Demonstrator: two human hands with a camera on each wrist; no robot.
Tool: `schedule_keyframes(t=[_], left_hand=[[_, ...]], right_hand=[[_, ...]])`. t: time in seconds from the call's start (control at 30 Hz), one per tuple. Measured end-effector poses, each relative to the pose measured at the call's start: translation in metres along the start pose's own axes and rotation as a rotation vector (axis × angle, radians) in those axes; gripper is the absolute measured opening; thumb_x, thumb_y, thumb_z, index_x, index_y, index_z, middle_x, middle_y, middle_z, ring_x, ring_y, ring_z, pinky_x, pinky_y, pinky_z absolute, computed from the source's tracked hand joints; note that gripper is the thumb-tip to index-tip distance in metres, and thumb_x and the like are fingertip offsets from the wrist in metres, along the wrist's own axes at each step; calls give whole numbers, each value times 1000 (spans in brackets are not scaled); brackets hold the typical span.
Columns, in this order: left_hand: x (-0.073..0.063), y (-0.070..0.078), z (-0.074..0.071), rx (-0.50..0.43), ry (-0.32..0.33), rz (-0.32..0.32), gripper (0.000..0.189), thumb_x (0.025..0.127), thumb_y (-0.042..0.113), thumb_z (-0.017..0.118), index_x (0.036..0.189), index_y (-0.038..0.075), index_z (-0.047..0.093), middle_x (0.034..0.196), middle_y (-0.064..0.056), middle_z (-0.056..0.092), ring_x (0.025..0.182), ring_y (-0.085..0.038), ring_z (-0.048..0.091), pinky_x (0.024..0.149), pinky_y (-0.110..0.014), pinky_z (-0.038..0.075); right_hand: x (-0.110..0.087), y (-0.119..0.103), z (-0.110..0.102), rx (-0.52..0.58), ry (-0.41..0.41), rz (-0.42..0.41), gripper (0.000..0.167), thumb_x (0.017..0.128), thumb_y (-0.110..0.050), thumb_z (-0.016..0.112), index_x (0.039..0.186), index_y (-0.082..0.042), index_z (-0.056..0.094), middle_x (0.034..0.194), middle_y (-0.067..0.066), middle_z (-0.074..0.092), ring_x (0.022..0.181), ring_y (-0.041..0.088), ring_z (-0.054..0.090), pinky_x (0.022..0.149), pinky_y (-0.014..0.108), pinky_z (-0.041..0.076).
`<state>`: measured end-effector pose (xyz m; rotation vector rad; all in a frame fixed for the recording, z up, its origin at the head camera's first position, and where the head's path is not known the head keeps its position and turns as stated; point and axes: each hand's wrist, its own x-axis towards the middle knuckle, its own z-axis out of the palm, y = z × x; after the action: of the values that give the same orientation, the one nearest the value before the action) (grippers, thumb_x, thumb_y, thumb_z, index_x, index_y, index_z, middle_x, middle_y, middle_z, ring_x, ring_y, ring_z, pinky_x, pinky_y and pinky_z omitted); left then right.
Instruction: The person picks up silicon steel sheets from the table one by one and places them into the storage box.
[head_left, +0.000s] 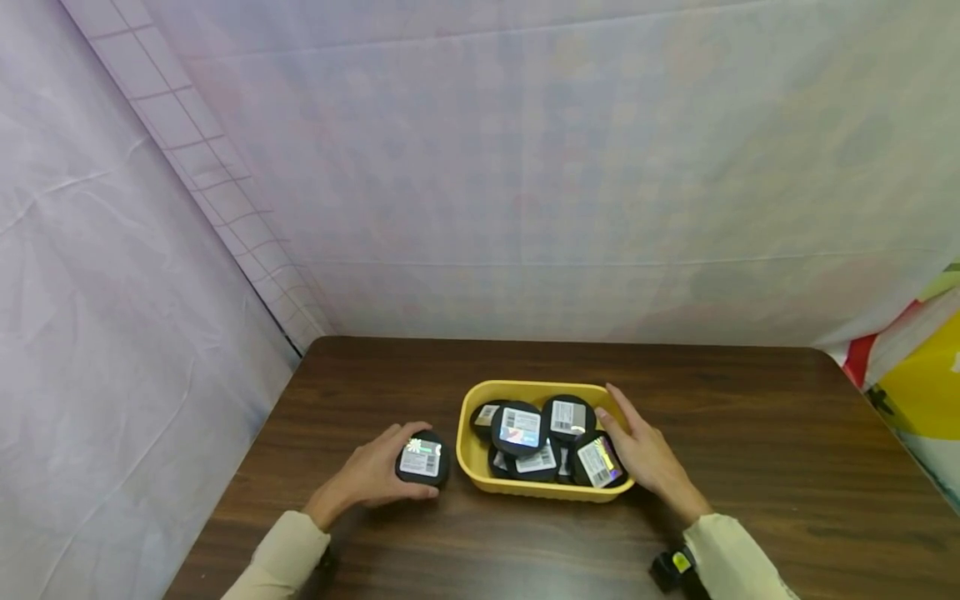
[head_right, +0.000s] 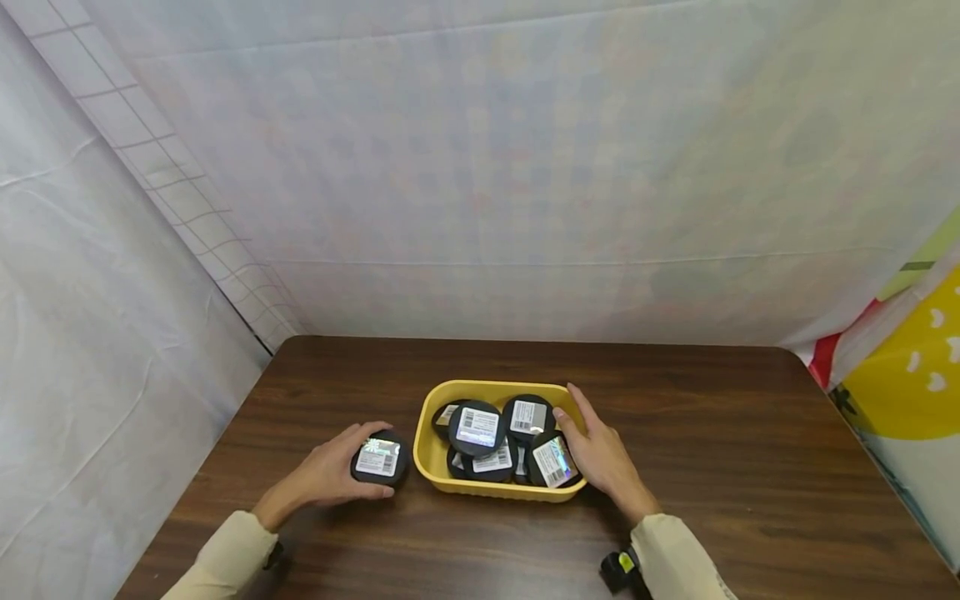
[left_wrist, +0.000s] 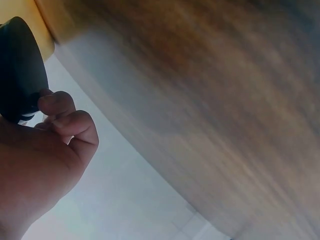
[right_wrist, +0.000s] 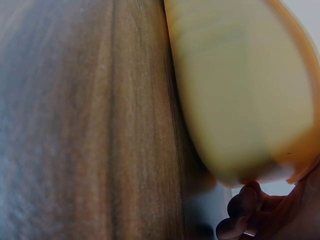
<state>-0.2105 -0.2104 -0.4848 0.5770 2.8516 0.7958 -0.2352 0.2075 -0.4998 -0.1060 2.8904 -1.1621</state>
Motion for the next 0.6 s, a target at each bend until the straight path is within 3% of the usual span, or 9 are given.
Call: schedule_keyframes(t=[0.6], left_hand=[[3, 5, -11, -3, 74, -50, 94, 65, 65, 83, 144, 32, 45, 112, 1, 56, 92, -15, 58, 75, -43, 50]], right_hand=[[0, 1, 1, 7, 11, -10, 67, 102, -62, 31, 160, -30, 17, 150, 27, 41, 128, 57, 42, 99, 70, 34]])
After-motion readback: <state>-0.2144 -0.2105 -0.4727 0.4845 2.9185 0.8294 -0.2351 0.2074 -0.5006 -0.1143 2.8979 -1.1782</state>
